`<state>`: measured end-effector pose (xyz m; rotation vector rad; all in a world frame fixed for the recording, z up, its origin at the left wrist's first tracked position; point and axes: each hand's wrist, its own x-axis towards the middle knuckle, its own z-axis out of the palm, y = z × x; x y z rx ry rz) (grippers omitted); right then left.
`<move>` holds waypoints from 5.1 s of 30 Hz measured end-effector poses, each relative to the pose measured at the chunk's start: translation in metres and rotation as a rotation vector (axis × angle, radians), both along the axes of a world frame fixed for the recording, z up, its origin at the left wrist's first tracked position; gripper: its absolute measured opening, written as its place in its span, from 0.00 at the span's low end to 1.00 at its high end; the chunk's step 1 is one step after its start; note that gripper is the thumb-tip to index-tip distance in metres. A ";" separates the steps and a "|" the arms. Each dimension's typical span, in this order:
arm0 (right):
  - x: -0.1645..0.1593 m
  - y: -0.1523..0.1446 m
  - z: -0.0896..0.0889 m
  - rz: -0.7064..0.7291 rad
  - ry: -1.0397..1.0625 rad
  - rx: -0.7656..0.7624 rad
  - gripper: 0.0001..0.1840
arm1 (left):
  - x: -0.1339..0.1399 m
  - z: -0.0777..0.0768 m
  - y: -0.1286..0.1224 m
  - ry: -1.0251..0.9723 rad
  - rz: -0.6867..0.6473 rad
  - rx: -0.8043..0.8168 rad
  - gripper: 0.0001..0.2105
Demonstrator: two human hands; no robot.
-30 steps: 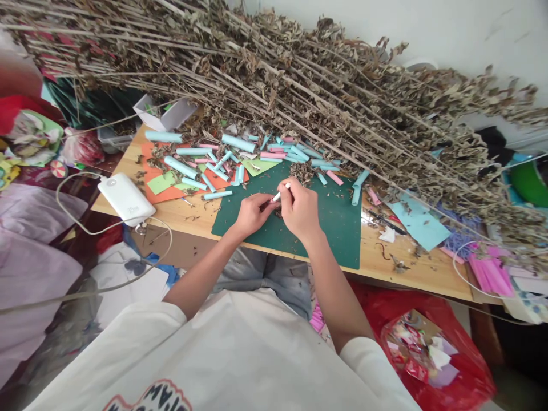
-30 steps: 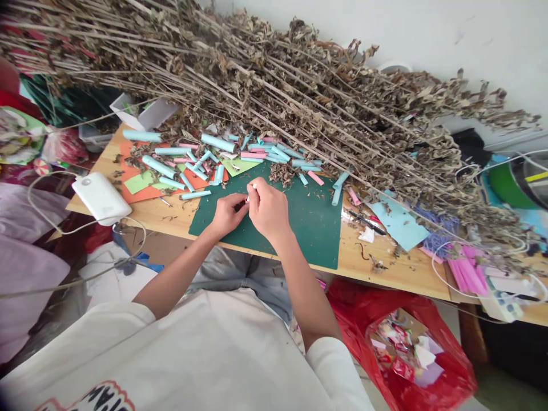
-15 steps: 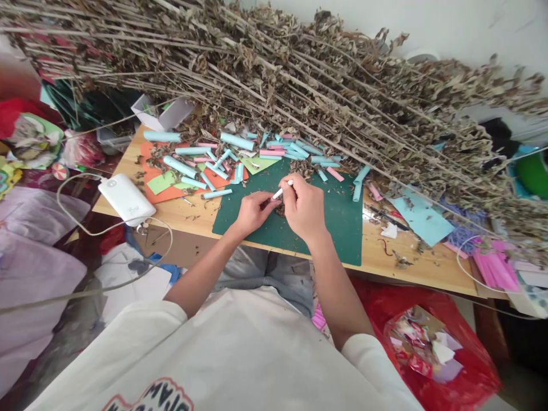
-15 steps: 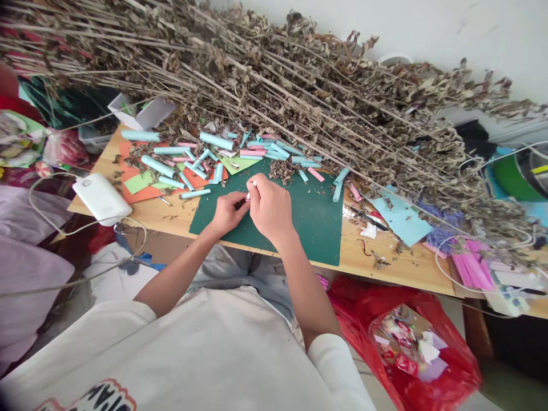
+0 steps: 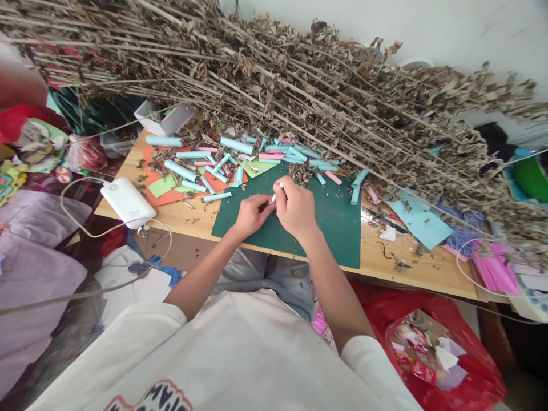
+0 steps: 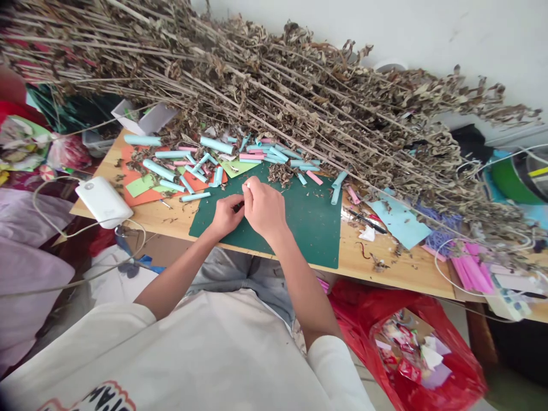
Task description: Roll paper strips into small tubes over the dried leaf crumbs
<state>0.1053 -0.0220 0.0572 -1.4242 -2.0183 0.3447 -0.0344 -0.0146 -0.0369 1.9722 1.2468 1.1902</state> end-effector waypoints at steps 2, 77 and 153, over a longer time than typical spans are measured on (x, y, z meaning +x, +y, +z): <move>0.005 -0.004 0.006 -0.024 0.071 0.046 0.15 | 0.001 0.000 0.000 -0.003 0.010 0.009 0.11; 0.001 -0.027 -0.049 -0.110 0.175 0.049 0.09 | 0.000 -0.006 0.000 0.030 -0.023 0.001 0.08; 0.039 -0.034 -0.075 -0.367 0.177 0.067 0.08 | 0.004 -0.003 -0.001 -0.001 0.015 -0.010 0.11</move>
